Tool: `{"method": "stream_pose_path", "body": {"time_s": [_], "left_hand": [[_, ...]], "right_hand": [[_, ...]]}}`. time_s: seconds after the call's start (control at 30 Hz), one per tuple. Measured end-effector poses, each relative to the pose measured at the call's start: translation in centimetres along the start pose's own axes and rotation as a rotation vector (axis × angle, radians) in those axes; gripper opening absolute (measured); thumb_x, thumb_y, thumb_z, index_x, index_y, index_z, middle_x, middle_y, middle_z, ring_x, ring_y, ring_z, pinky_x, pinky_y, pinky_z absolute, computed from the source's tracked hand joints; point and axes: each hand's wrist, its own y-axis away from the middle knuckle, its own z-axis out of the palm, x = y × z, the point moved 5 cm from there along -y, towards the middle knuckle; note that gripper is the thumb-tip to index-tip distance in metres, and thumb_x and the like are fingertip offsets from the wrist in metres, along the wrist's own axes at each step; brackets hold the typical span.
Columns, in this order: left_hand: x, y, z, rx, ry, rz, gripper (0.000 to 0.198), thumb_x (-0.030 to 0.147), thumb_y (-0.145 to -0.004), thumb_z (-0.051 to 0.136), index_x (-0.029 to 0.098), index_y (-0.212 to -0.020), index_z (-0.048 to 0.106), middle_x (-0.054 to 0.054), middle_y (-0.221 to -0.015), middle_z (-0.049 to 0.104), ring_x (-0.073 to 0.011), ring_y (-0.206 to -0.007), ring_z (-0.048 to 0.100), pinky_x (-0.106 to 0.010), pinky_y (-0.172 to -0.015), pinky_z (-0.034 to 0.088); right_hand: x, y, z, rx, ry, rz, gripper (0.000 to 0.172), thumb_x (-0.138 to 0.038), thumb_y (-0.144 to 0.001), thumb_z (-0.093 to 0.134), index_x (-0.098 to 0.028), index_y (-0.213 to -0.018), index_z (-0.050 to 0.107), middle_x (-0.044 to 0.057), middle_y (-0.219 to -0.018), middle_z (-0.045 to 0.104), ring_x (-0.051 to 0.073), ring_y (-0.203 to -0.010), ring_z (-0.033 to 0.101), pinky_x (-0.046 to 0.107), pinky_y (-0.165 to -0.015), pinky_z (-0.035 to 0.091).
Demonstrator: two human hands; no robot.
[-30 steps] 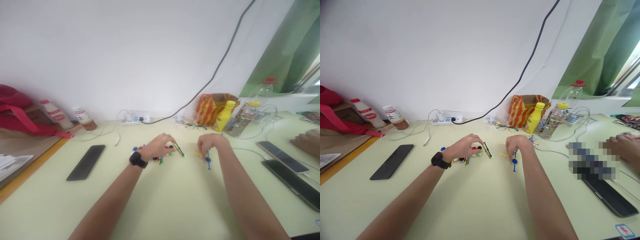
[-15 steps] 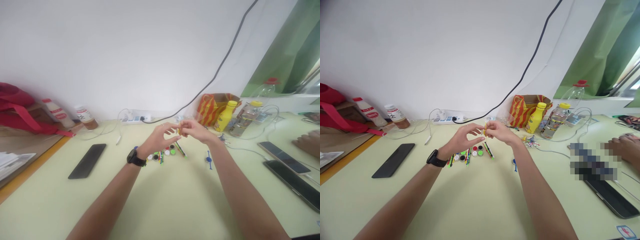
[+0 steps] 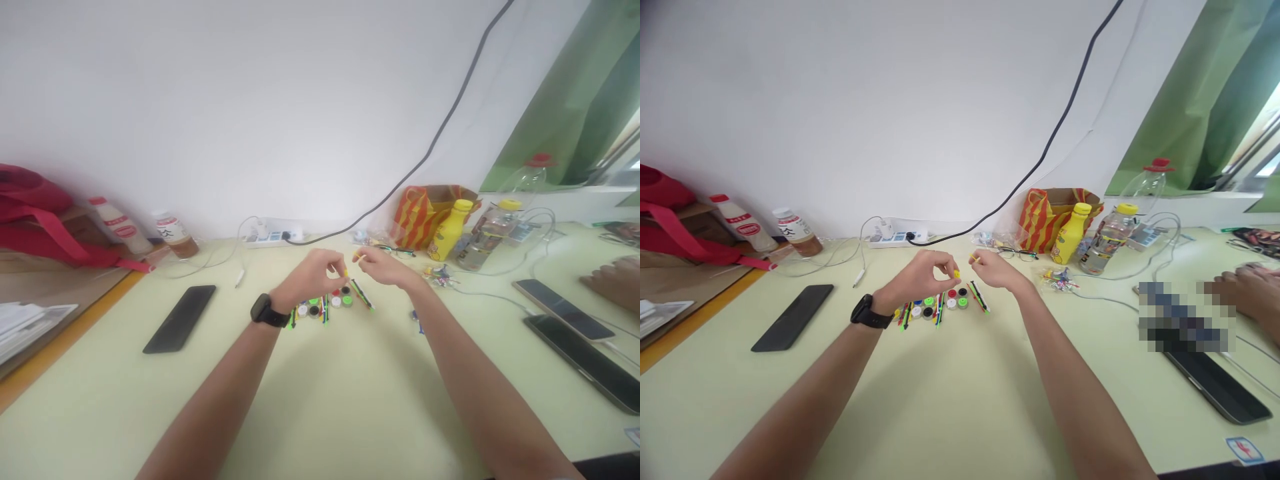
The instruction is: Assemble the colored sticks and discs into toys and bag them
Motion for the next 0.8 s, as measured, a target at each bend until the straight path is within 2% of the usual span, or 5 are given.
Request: {"method": "stream_pose_path", "body": {"time_s": [0.1, 0.23, 0.4, 0.57, 0.8], "left_hand": [[-0.5, 0.2, 1.2, -0.175, -0.016, -0.030, 0.007, 0.022, -0.077, 0.075, 0.020, -0.084, 0.076, -0.002, -0.083, 0.076, -0.0175, -0.077, 0.067, -0.029, -0.073, 0.052], [-1.1, 0.8, 3.8, -0.445, 0.046, -0.095, 0.011, 0.023, -0.075, 0.076, 0.021, -0.084, 0.081, -0.002, -0.079, 0.077, -0.0177, -0.072, 0.069, -0.026, -0.063, 0.050], [-1.9, 1.6, 6.0, -0.592, 0.050, -0.167, 0.006, 0.018, -0.064, 0.080, 0.019, -0.069, 0.077, -0.001, -0.072, 0.075, -0.0178, -0.065, 0.068, -0.025, -0.052, 0.044], [-2.6, 1.9, 6.5, -0.633, -0.005, -0.151, 0.003, 0.019, -0.064, 0.078, 0.019, -0.062, 0.076, -0.001, -0.063, 0.070, -0.0167, -0.059, 0.063, -0.026, -0.047, 0.037], [-3.5, 1.5, 4.6, -0.471, -0.101, -0.095, 0.025, 0.023, -0.063, 0.084, 0.023, -0.088, 0.079, -0.002, -0.087, 0.070, -0.0228, -0.086, 0.065, -0.028, -0.065, 0.046]], "right_hand": [[2.1, -0.5, 1.1, -0.125, 0.152, 0.083, 0.031, -0.017, -0.084, 0.059, -0.017, -0.115, 0.065, 0.013, -0.118, 0.070, 0.023, -0.101, 0.065, 0.027, -0.077, 0.047], [3.6, -0.5, 2.2, -0.289, 0.188, 0.160, 0.037, -0.027, -0.083, 0.069, -0.018, -0.119, 0.065, 0.008, -0.088, 0.075, 0.020, -0.071, 0.070, 0.028, -0.065, 0.048], [5.7, 0.5, -0.7, -0.289, 0.240, 0.261, 0.023, -0.032, -0.082, 0.071, -0.018, -0.099, 0.068, 0.009, -0.087, 0.075, 0.021, -0.068, 0.071, 0.029, -0.061, 0.049], [9.9, 3.2, -3.8, -0.375, 0.219, 0.566, 0.031, -0.038, -0.065, 0.088, -0.016, -0.073, 0.067, 0.014, -0.075, 0.076, 0.026, -0.075, 0.074, 0.031, -0.062, 0.055], [10.2, 3.6, -1.7, -0.555, 0.107, 0.579, 0.028, -0.022, -0.050, 0.091, -0.013, -0.065, 0.070, 0.013, -0.072, 0.076, 0.028, -0.078, 0.076, 0.030, -0.067, 0.059]]}}
